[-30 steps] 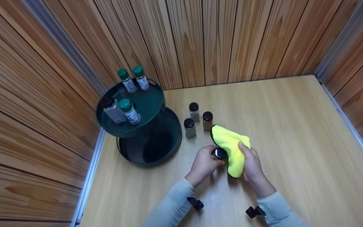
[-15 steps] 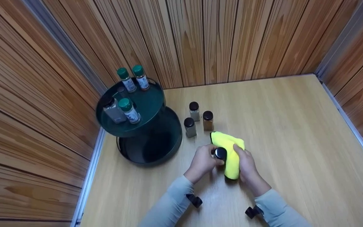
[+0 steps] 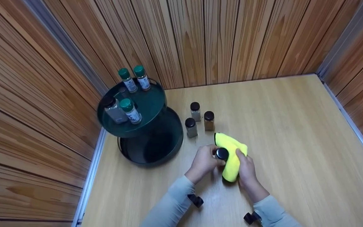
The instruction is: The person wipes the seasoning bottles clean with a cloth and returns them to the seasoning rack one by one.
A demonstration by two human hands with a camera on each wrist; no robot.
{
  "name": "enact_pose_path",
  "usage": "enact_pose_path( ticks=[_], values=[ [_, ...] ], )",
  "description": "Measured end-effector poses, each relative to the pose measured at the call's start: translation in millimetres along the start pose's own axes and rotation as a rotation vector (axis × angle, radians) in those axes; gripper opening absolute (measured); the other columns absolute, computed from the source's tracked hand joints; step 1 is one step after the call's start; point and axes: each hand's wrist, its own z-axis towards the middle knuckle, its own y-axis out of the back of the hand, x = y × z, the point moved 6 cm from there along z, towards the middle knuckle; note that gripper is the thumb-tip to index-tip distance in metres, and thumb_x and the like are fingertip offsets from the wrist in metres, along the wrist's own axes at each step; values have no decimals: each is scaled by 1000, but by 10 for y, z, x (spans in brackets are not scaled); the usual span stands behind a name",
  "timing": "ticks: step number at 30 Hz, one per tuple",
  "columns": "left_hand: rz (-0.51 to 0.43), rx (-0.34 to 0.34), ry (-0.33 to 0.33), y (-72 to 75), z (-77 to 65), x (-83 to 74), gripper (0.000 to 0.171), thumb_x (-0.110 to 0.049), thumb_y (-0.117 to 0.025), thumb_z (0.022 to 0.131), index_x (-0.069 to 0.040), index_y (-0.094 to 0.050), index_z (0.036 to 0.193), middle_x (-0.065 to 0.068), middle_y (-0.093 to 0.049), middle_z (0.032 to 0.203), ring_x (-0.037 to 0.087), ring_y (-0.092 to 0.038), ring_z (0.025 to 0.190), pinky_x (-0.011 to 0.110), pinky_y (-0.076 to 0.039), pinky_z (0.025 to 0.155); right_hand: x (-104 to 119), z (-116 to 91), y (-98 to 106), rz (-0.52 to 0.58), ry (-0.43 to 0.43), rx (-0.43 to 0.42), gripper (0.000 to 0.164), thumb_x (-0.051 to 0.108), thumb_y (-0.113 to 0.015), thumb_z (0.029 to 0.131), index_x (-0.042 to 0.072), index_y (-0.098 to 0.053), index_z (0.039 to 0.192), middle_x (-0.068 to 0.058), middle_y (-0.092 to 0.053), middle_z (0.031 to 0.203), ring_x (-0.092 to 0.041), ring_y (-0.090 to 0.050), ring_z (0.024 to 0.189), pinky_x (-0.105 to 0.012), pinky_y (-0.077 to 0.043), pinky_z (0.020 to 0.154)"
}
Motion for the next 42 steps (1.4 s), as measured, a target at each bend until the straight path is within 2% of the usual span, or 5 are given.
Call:
enact_pose_path(
  ticks=[9, 12, 20, 31, 42],
  values=[
    [54, -33, -79, 22, -46, -43, 34, -12, -93, 69, -13, -76, 99, -8, -74, 90, 5, -62, 84, 23, -50, 76, 500, -74, -69, 88, 88, 143, 43, 40, -50, 107, -2, -56, 108, -7, -67, 84, -18, -66, 71, -30, -55, 62],
    [52, -30, -73, 15, -50, -53, 35, -12, -92, 69, -12, -76, 100, -9, -73, 90, 4, -60, 82, 24, -50, 76, 416, -40, -45, 97, 113, 124, 41, 38, -49, 107, -2, -58, 105, -8, -66, 81, -18, -66, 68, -30, -55, 61],
    [50, -5, -16, -18, -28, -45, 41, -11, -91, 72, -8, -76, 110, 1, -76, 100, 6, -61, 86, 28, -52, 83, -84, 97, 68, 44, -40, 5, 43, 41, -47, 108, 2, -58, 123, -5, -72, 99, -15, -68, 85, -31, -56, 79],
    [67, -11, -70, -5, -40, -67, 38, -10, -91, 72, -11, -75, 107, -4, -76, 99, 11, -67, 95, 26, -52, 86, 448, -181, -55, 196, 8, 92, 43, 40, -51, 107, 2, -50, 127, -3, -65, 104, -15, -64, 92, -30, -55, 79],
    [175, 23, -150, 8, -67, -104, 34, -14, -87, 80, -11, -72, 110, -5, -73, 102, 8, -64, 96, 26, -52, 87, 516, -54, 105, 169, 14, 105, 41, 43, -50, 107, 5, -51, 123, -1, -68, 100, -16, -67, 90, -30, -56, 79]
  ],
)
